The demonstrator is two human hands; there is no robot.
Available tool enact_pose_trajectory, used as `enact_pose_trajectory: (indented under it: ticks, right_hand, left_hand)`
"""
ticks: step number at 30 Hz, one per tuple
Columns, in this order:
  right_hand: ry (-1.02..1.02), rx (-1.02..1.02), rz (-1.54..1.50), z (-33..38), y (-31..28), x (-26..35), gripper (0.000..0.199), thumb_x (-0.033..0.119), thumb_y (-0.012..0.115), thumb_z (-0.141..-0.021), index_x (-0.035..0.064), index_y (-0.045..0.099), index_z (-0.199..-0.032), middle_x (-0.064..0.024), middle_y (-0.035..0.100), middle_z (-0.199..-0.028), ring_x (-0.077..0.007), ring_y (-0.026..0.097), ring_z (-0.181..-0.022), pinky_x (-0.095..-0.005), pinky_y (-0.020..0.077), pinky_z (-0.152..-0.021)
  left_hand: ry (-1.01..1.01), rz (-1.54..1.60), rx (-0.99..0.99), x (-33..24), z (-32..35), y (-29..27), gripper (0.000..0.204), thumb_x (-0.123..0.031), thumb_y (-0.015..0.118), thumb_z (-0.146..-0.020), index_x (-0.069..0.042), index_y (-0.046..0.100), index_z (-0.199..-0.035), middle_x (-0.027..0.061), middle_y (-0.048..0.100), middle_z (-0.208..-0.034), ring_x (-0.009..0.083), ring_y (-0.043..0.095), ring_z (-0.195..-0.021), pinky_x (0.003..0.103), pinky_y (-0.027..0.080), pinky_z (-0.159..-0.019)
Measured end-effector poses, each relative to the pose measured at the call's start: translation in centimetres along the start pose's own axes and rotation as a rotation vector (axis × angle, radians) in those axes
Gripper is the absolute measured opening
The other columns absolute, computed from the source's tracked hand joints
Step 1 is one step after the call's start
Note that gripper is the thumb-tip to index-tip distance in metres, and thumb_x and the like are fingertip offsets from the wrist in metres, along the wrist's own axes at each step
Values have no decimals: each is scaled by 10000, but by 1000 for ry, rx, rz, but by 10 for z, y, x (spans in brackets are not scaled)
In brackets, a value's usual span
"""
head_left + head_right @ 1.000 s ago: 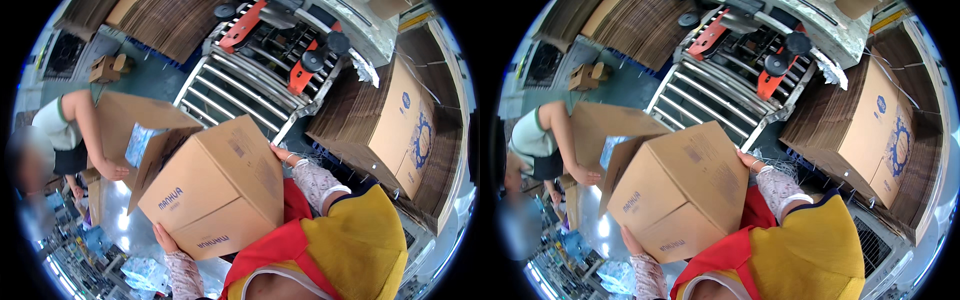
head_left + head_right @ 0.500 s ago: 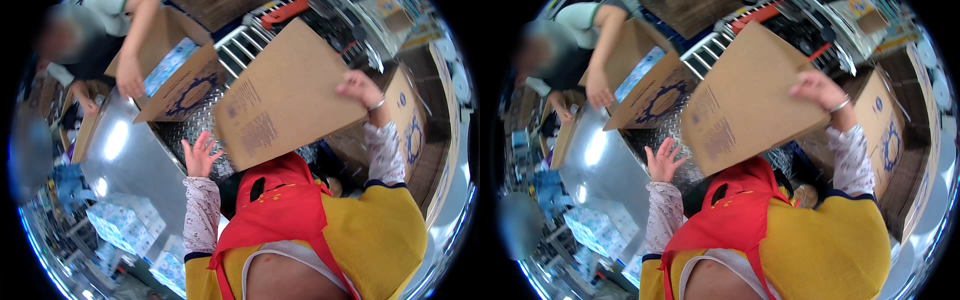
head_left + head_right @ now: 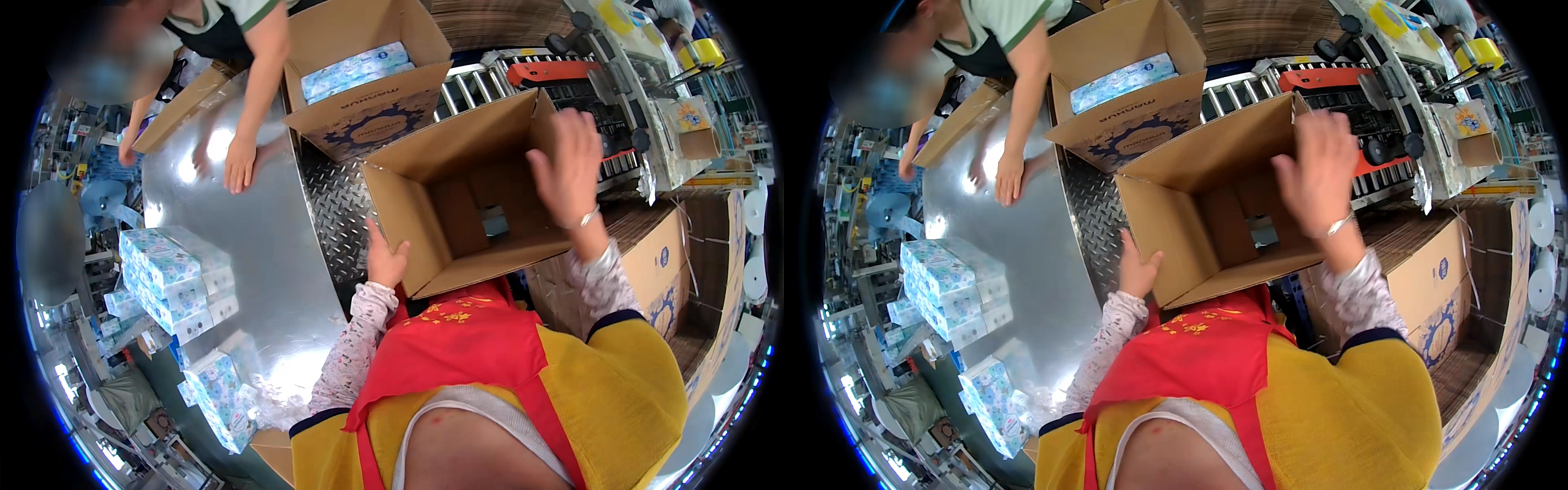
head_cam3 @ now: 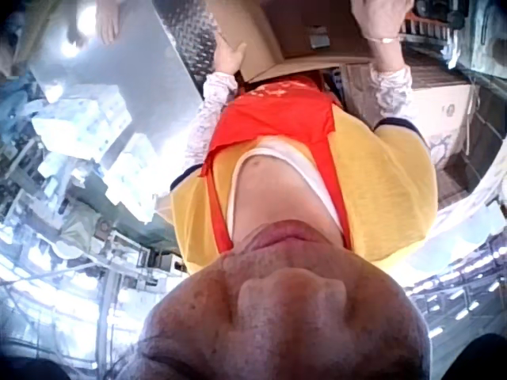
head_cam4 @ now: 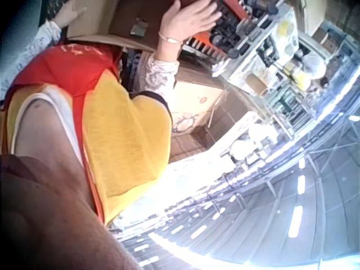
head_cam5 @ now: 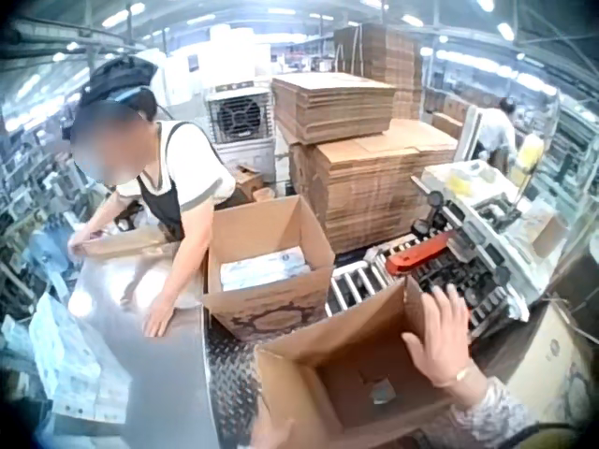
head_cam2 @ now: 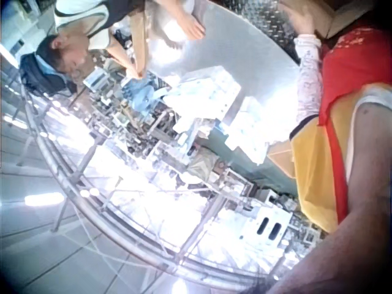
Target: The person packs stacks of blue and white tissue paper packages into brown cardboard boxes on a metal table. They arrange the packages neatly inside the boxes and then close the flaps to seal them. A coworker is visible in the background performing similar packing tasks.
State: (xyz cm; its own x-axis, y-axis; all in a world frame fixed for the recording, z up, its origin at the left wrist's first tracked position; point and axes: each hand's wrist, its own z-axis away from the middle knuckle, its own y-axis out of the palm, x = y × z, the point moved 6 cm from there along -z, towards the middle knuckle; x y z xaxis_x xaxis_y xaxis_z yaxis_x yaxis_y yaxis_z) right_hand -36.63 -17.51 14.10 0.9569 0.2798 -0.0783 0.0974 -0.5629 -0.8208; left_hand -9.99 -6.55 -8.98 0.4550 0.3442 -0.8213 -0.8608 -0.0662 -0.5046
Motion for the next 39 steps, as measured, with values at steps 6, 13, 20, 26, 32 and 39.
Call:
enact_pose_trajectory:
  ticks: [6,13,20,26,32,39]
  right_hand:
    - [630,656,-158,139,147,-283,384,163,673,-761,-4,591,-1096,-150,673,-896,-328,636,-847,-375,493,-761]
    - [1118,625,-618,184,141,-361,324,176,667,-804,-24,612,-1053,-100,665,-899,-171,629,-770,-306,497,-689]
    - [421,620,-474,56,115,-323,225,87,633,-799,-46,608,-979,-78,666,-823,-163,623,-746,-320,488,-673]
    - [532,654,-822,2,95,-258,185,67,574,-819,-63,603,-947,-94,659,-791,-135,607,-692,-296,487,-628]
    - [260,642,-494,10,214,-110,154,132,564,-730,-8,613,-773,-237,621,-825,-406,599,-794,-462,482,-750]
    - [96,820,-594,-19,261,-65,231,201,581,-740,-23,601,-793,-254,603,-816,-415,587,-805,-448,478,-692]
  left_hand:
    - [130,-62,316,-109,11,104,509,-89,510,-736,133,381,-1175,315,588,-881,438,590,-850,468,480,-777]
    - [318,-223,419,-213,-18,121,446,-69,511,-703,111,414,-1100,290,592,-747,452,590,-735,495,483,-715]
    - [195,176,367,-207,-15,33,420,-31,467,-753,21,462,-1170,233,619,-883,351,625,-788,365,481,-700]
    - [263,3,285,-247,-13,-26,382,19,448,-774,42,480,-1155,163,626,-964,238,619,-882,298,462,-785]
    - [150,-134,111,-65,-52,-54,353,-22,480,-778,38,520,-1123,120,638,-978,233,611,-911,313,461,-808]
    - [-448,85,268,-37,-67,-100,340,-6,508,-751,32,562,-1084,95,632,-890,161,607,-802,277,482,-670]
